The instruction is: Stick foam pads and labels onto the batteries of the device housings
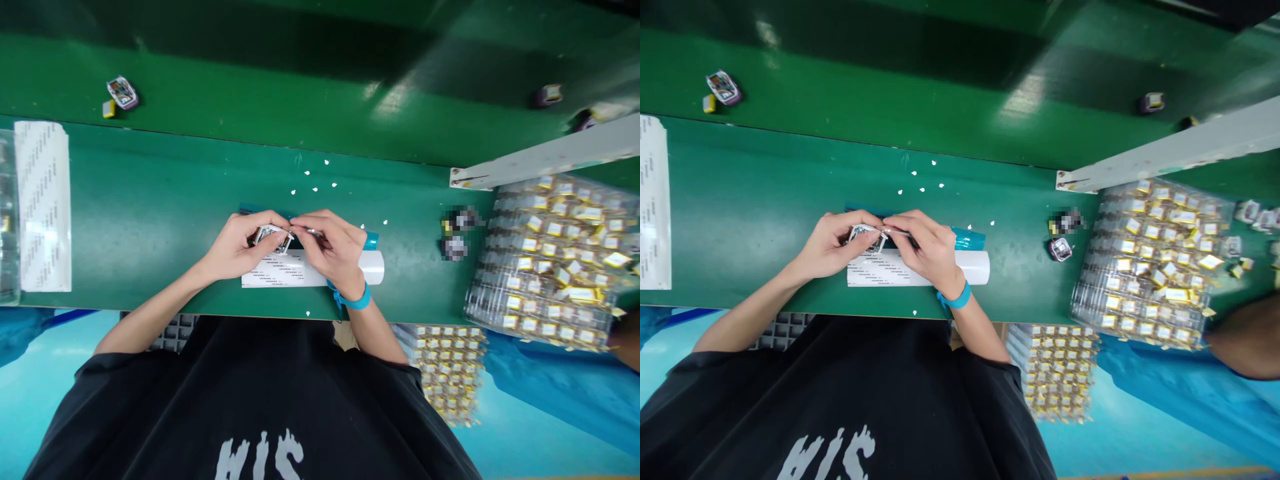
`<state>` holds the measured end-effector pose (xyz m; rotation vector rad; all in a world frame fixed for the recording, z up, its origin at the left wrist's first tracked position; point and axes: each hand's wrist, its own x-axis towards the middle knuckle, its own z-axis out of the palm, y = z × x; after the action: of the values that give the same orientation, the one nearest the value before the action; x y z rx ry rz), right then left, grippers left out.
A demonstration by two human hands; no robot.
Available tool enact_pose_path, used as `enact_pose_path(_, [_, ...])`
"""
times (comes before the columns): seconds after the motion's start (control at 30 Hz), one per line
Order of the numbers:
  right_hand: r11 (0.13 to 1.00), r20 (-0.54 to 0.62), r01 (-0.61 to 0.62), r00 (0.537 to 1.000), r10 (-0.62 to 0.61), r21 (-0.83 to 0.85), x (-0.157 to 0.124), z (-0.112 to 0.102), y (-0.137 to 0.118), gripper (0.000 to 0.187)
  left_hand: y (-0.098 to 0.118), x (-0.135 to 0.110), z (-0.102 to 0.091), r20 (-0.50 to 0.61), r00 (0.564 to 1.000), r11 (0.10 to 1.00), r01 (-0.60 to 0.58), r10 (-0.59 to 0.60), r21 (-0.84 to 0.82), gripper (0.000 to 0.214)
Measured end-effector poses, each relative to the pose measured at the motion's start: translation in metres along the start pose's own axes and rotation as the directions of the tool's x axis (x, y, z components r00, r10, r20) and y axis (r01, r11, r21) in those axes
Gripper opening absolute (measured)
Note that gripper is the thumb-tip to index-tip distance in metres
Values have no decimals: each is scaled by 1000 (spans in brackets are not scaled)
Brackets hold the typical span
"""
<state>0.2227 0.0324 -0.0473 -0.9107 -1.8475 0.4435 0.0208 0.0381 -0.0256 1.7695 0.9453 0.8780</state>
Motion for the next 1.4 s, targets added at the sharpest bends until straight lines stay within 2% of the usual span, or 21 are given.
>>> enact_pose_path(0.1, [1000, 37, 22, 999, -22, 0, 0, -2, 1, 13, 0, 0, 2, -18, 999, 998, 44, -45, -54, 15])
enact_pose_path(0.27, [997, 52, 41, 998, -37, -68, -1, -1, 3, 12, -2, 0, 1, -37, 997, 998, 64, -65, -29, 14])
enact_pose_path(0.47, [956, 94, 115, 991, -92, -272, -3, 2, 6, 18, -7, -1, 2, -58, 994, 996, 90, -90, -5, 15])
enact_pose_path(0.57, [947, 34, 24, 999, -14, -320, -3, 1, 11, 20, -8, -1, 4, -62, 993, 995, 98, -97, 17, 15])
enact_pose_path(0.67, [928, -44, -118, 993, 110, -353, -3, -2, 16, 34, -8, 0, 4, -90, 986, 989, 146, -143, 34, 14])
enact_pose_path(0.73, [931, -23, -134, 991, 135, -339, -2, -3, 16, 40, -9, -1, 4, -102, 979, 983, 182, -179, 26, 13])
enact_pose_path(0.9, [966, 174, 49, 985, -4, -255, -5, -1, 10, 27, -11, -1, 2, -67, 973, 974, 218, -221, -59, 11])
enact_pose_path(1.17, [923, 175, 161, 979, -105, -350, -9, 3, 11, 22, -13, -3, 4, -106, 978, 983, 182, -182, -12, 8])
enact_pose_path(1.3, [871, 237, 228, 962, -133, -435, -11, 2, 11, 20, -13, -2, 5, -97, 983, 987, 157, -154, 21, 10])
enact_pose_path(1.4, [871, 288, 226, 952, -103, -436, -13, 1, 11, 25, -10, -2, 4, -103, 984, 987, 149, -142, 58, 11])
